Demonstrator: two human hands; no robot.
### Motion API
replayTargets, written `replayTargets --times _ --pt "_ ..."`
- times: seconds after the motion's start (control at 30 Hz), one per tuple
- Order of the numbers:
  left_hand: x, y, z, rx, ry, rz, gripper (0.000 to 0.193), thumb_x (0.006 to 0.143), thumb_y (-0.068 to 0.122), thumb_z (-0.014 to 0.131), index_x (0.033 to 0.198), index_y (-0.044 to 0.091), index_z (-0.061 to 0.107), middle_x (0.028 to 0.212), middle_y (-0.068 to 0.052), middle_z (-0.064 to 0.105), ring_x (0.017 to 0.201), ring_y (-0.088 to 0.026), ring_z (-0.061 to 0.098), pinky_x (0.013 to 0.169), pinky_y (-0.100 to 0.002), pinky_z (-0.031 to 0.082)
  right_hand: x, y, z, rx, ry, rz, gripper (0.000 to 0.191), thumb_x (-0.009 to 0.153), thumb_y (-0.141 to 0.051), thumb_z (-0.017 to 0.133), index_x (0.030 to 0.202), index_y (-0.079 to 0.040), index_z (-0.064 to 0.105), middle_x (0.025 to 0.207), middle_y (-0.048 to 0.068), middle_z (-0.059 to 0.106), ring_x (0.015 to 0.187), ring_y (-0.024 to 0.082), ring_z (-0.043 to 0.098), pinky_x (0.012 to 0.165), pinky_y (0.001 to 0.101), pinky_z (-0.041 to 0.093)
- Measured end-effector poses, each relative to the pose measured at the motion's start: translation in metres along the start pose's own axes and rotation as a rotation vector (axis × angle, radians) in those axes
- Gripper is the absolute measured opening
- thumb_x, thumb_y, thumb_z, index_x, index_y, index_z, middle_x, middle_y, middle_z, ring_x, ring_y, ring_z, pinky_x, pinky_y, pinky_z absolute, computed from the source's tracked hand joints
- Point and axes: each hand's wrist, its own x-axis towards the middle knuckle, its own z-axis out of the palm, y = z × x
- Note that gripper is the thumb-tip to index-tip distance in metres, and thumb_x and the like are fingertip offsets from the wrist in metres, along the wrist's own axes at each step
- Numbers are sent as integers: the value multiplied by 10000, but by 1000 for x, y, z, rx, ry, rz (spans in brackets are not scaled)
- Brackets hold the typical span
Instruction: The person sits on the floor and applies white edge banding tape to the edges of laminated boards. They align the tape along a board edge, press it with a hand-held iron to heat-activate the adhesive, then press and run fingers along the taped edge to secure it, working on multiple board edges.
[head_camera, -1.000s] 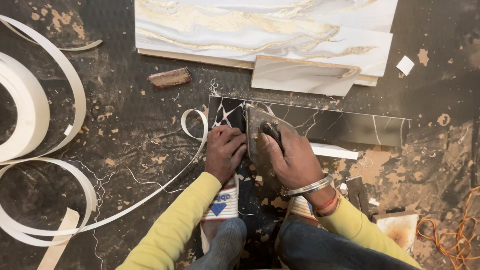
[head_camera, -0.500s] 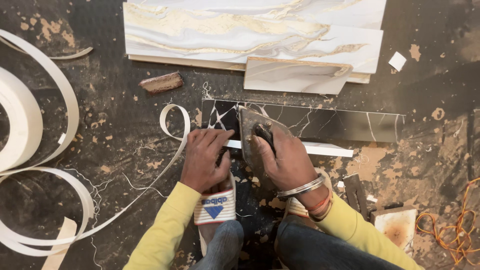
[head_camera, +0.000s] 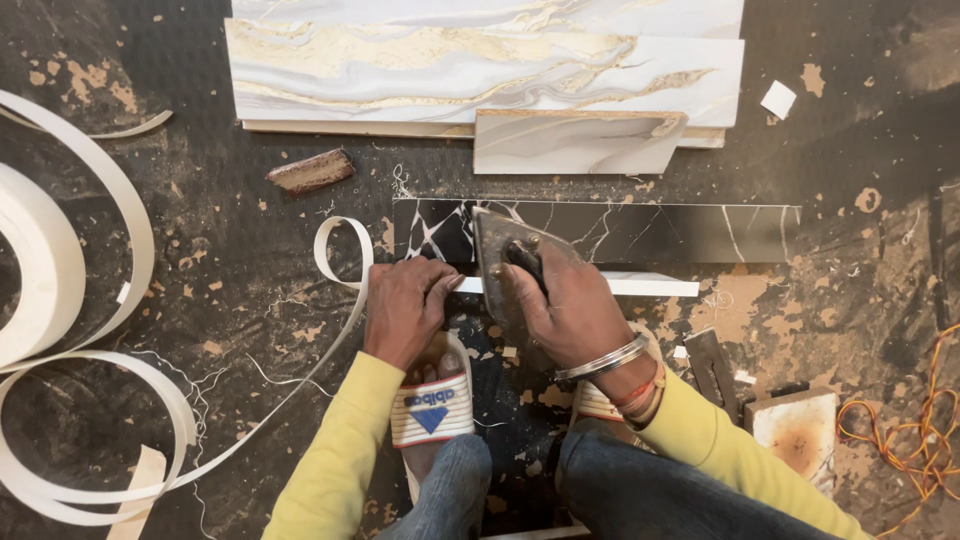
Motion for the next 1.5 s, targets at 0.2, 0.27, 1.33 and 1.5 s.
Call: replayTargets --times 0.2,0.27,1.33,1.5 --pt "-15 -34 -10 352 196 -12 190 853 88 621 931 147 784 914 -46 749 912 -251 624 977 -407 390 -2 2 -9 -22 -79 127 321 1012 -313 564 1054 3 600 881 264 674 778 481 644 662 539 491" --pt "-33 -48 -25 538 207 4 151 955 190 638 978 136 777 964 -60 740 961 -234 619 1001 -455 389 -1 0 -9 -12 -59 114 301 1010 -300 570 1035 -3 610 895 263 678 802 486 642 674 546 486" --pt "4 4 22 382 142 712 229 970 207 711 1111 28 716 996 -71 677 995 -239 617 954 -412 511 -30 47 -47 -14 23 258 347 1010 -332 543 1134 -25 648 783 197 722 669 401 716 610 483 559" --pt "7 3 17 406 98 733 239 963 219 694 1112 31 701 989 -88 671 996 -257 605 952 -423 502 -46 78 -69 -36 46 365 368 1034 -370 524 1047 -31 668 733 156 716 614 319 720 599 437 563"
